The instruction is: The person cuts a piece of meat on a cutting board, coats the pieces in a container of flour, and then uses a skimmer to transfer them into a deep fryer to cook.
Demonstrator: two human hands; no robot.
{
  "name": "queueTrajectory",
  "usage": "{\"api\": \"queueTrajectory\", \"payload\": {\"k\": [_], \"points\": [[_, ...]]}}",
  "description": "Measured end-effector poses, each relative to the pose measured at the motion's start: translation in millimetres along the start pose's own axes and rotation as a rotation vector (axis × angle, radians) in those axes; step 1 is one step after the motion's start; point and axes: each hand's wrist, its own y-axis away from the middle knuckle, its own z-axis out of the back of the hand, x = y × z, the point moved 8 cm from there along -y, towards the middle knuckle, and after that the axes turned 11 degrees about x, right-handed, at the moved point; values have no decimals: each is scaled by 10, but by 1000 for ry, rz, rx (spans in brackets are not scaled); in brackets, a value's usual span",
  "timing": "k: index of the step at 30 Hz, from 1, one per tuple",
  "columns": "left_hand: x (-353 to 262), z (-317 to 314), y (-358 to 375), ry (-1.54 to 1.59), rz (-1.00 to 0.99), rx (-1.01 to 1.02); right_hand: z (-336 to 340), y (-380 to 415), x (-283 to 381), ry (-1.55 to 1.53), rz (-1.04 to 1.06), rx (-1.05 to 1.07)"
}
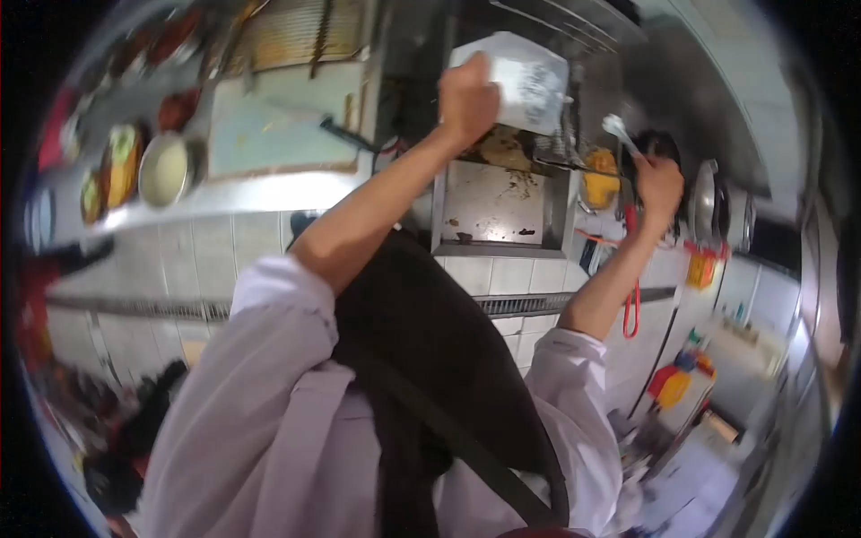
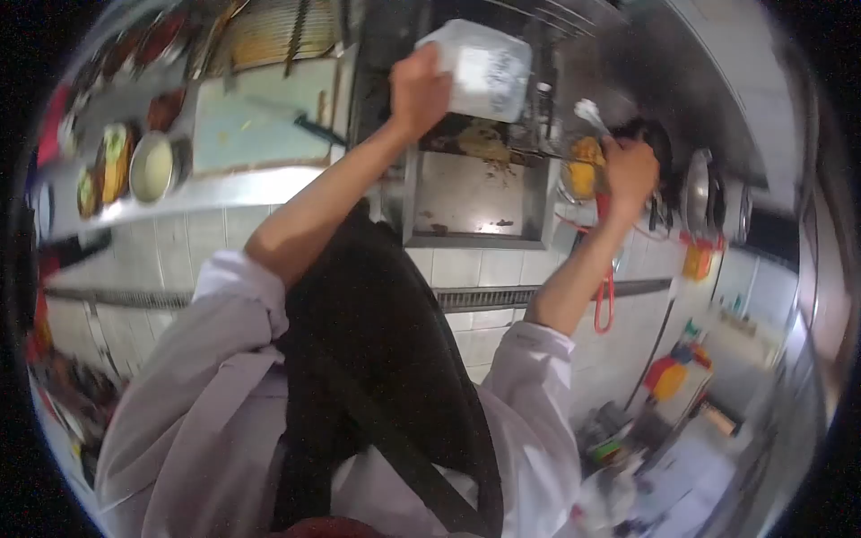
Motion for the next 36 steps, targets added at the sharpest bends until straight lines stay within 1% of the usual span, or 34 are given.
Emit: {"api": "queueTrajectory", "payload": {"k": [1,2,3,5,9,11,13,15,17,19,20,22,29,31,32,34,36], "points": [[27,49,0,70,129,67,-236,-139,-188,10,6,-62],[-3,106,-8,124,202,76,-201,-108,-86,39,-1,1],[48,107,21,223,234,57,-177,-59,-42,34,12,-36],[-57,183,-29,261,287,113,-46,-24,-18,-45,-79,-100],[8,127,-16,260,227,156,233,246,129,-83,-125,-171],[38,124,-9,338,223,127,508,573,403,-291,136,-343],[-10,118,9,335,203,147,527,753,743,-361,253,-122],[5,124,78,444,244,138,319,877,1066,-416,379,-153],[-65,112,118,445,241,157,99,851,1390,-242,380,-122],[-143,151,131,443,213,117,-170,746,1555,-312,438,-110],[-178,146,133,478,204,107,-266,704,1598,-320,420,-115],[-229,160,131,473,190,126,-383,648,1743,-242,428,-70],[-329,212,77,497,202,119,-364,671,1754,-255,412,-38],[-301,213,72,473,209,137,-207,750,1642,-351,432,-155],[-288,206,74,447,219,155,-154,757,1596,-350,432,-155],[-341,236,76,432,199,135,-112,762,1553,-323,442,-66],[-375,240,90,419,179,116,-137,762,1585,-296,462,-61]]}}
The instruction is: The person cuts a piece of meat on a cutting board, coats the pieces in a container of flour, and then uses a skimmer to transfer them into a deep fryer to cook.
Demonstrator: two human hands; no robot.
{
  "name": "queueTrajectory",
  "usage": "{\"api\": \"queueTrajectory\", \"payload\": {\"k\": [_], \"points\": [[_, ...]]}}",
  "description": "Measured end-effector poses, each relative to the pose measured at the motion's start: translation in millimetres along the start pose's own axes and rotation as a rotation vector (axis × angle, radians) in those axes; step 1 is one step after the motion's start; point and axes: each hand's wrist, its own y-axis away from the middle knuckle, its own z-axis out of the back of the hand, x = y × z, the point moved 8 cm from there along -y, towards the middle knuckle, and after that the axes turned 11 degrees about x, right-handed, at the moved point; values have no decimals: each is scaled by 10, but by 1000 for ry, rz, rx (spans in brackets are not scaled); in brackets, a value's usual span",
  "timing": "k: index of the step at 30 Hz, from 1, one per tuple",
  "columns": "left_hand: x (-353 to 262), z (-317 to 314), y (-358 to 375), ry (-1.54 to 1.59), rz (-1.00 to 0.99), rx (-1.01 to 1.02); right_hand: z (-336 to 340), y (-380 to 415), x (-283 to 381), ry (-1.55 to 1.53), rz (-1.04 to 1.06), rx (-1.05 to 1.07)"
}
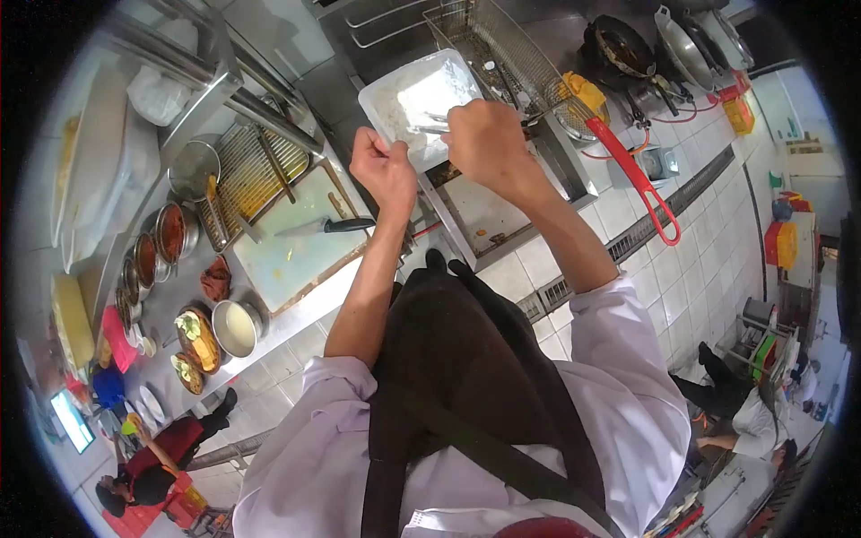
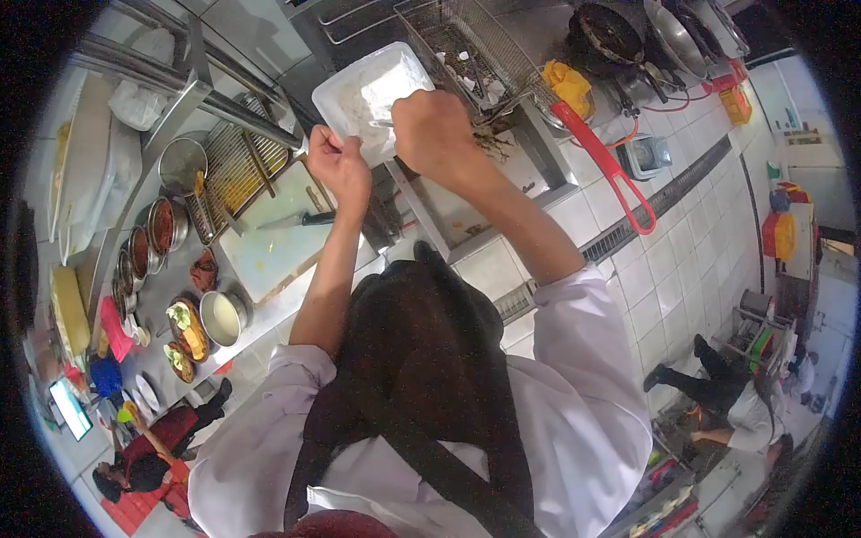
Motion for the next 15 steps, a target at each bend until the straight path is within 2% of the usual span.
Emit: {"api": "queueTrajectory", "payload": {"k": [2,4,8,10,14,15], "points": [[-19,-43,21,54,-63,14,-118,-42,-8,25,19,11],[-17,-74,47,26,-49,17,-141,-39,73,-4,155,-121],[-28,-46,73,2,-55,1,85,51,-22,7,-1,-152],[-11,-35,93,-29,-45,1,196,134,-80,57,-105,-98],[-49,-51,113,-50,-57,-19,6,176,-68,67,-76,-25],[-75,-72,115,-47,-60,-17,-37,171,11,21,6,-53]]}}
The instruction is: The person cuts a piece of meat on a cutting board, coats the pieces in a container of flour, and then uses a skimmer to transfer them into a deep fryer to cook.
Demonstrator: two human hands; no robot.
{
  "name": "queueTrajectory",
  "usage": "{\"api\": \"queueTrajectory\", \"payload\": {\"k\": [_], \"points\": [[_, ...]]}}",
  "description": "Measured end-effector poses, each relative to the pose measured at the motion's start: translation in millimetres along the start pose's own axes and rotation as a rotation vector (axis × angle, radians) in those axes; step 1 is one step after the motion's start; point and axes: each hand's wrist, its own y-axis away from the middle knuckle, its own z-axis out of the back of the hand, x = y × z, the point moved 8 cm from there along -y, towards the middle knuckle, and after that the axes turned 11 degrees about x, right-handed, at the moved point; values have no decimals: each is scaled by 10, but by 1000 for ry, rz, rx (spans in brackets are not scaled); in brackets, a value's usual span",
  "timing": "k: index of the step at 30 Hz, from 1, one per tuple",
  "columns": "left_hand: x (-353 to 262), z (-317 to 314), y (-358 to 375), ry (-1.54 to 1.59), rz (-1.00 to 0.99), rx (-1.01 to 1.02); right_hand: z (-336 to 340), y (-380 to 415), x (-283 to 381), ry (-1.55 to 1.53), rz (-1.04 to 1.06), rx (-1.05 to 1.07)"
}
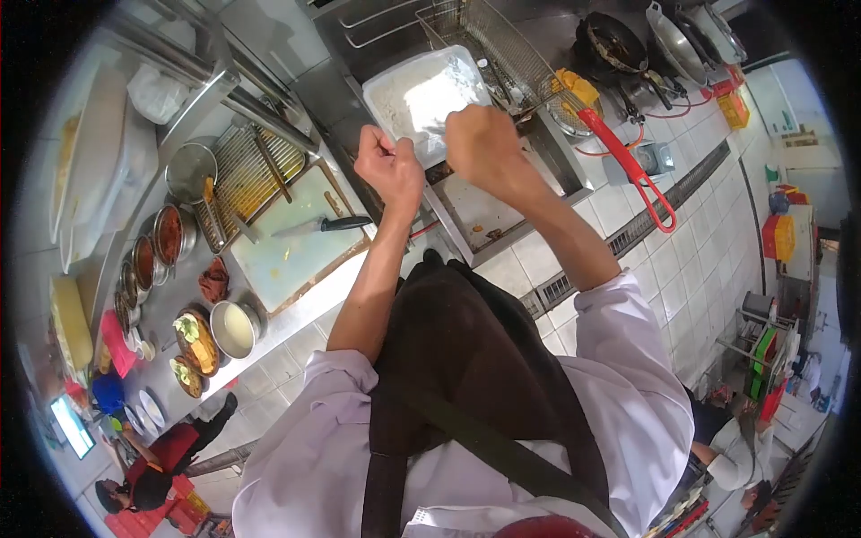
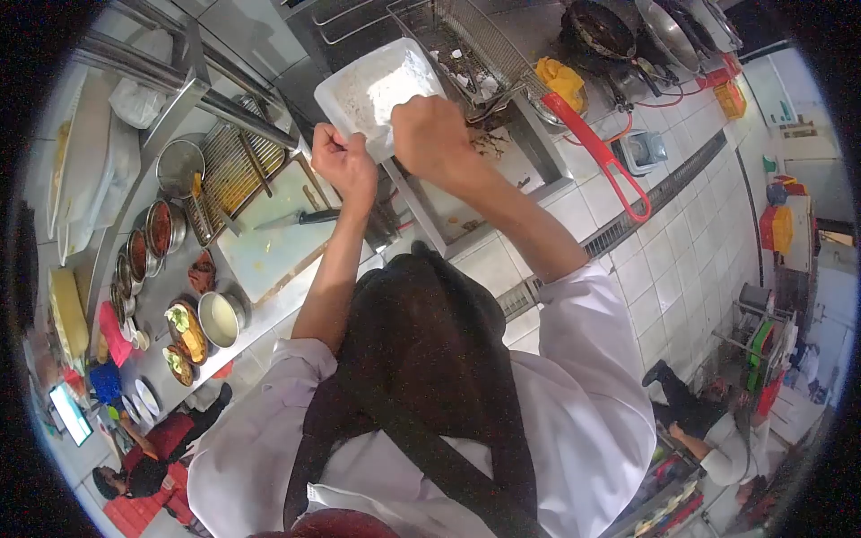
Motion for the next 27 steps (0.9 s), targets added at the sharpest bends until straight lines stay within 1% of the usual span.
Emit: {"api": "queueTrajectory", "payload": {"k": [1,5,7,8,10,11,13,15,17,19,20,22,23,25,27], "points": [[-31,-24,2,-13,-1,12,-10,-2,67,-48,82,-29],[-24,-28,-4,-9,-27,18,62,13,94,-114,50,-19],[-52,-41,8,-6,2,22,27,-10,10,-23,-46,51],[-47,-50,13,-2,31,28,20,-1,-15,-24,-49,50],[-52,-48,4,-12,-1,11,60,14,-106,39,-104,-2],[-65,-35,-3,-23,-30,-12,73,9,-113,40,-100,-3],[-56,-43,3,-41,-24,-12,126,32,-151,40,-169,-51],[-41,-48,32,-61,-17,-4,26,7,-164,55,-160,-21],[28,-50,34,-10,10,-11,-34,-36,-179,73,-154,-1],[58,-43,56,-3,11,-7,-169,-66,-149,77,-113,142],[79,-38,71,6,11,-5,-154,-62,-154,74,-114,142],[176,-28,103,46,30,6,-100,-49,-92,-35,-25,148],[234,-32,110,89,47,14,-143,-65,-92,-36,-26,148],[188,-42,117,66,41,23,-142,-121,-140,-39,-126,-6],[132,-53,120,39,32,28,-228,-224,-104,-36,-128,36]]}}
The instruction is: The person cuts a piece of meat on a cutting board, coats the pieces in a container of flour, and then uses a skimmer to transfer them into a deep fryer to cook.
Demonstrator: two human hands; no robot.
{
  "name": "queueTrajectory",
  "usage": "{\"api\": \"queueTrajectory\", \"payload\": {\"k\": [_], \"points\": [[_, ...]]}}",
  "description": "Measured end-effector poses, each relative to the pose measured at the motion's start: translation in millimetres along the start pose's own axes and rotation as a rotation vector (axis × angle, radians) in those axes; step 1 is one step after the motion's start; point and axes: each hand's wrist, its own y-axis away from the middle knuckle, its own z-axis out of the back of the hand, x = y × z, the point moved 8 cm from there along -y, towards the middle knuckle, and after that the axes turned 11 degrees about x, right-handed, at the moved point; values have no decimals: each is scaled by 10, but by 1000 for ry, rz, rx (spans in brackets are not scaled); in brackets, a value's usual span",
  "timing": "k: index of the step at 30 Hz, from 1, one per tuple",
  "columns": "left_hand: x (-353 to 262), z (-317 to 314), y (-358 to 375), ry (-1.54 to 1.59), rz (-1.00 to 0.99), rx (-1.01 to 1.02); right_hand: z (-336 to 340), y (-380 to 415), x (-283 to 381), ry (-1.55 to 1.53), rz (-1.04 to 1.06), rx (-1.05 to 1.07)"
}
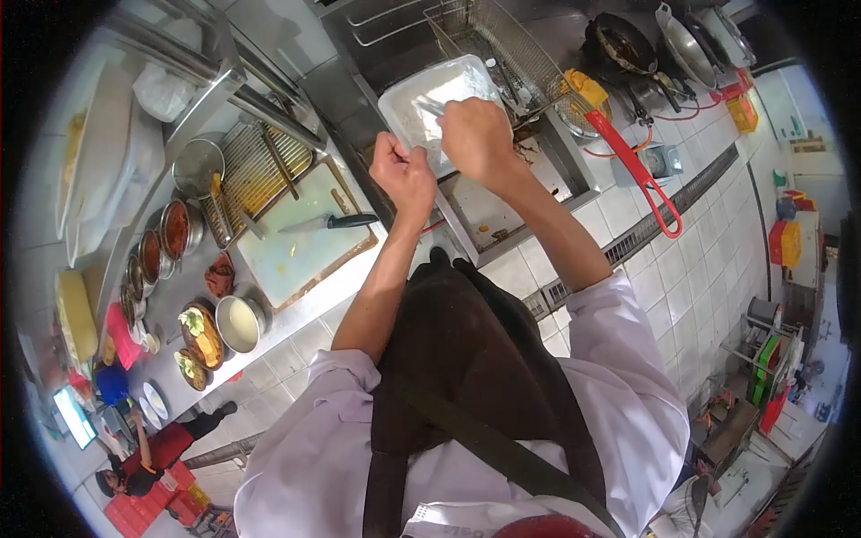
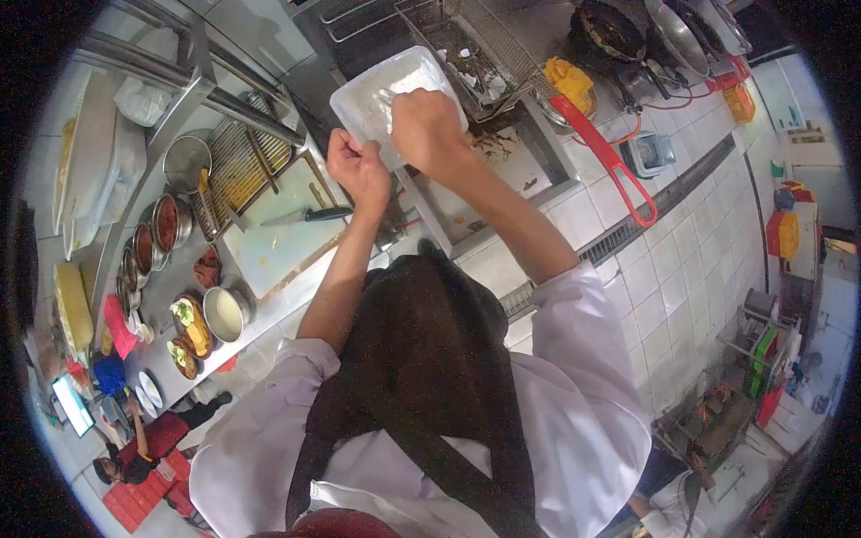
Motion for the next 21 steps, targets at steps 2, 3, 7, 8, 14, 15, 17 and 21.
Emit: {"api": "queueTrajectory", "payload": {"k": [2,3,7,8,14,15,17,21], "points": [[-28,0,9,46,7,-12,-26,-21,41,4,-5,41],[-15,23,7,43,7,-13,-37,-5,113,56,43,107],[70,143,26,7,33,-28,-41,119,188,184,76,151],[99,166,34,10,57,-32,-60,100,200,184,82,155],[40,328,17,33,17,-86,-40,81,188,130,-31,58],[42,358,33,31,20,-94,-20,118,241,65,25,61],[32,424,63,12,17,-96,-31,167,330,0,93,69],[37,533,187,39,28,-119,-161,241,572,85,280,92]]}}
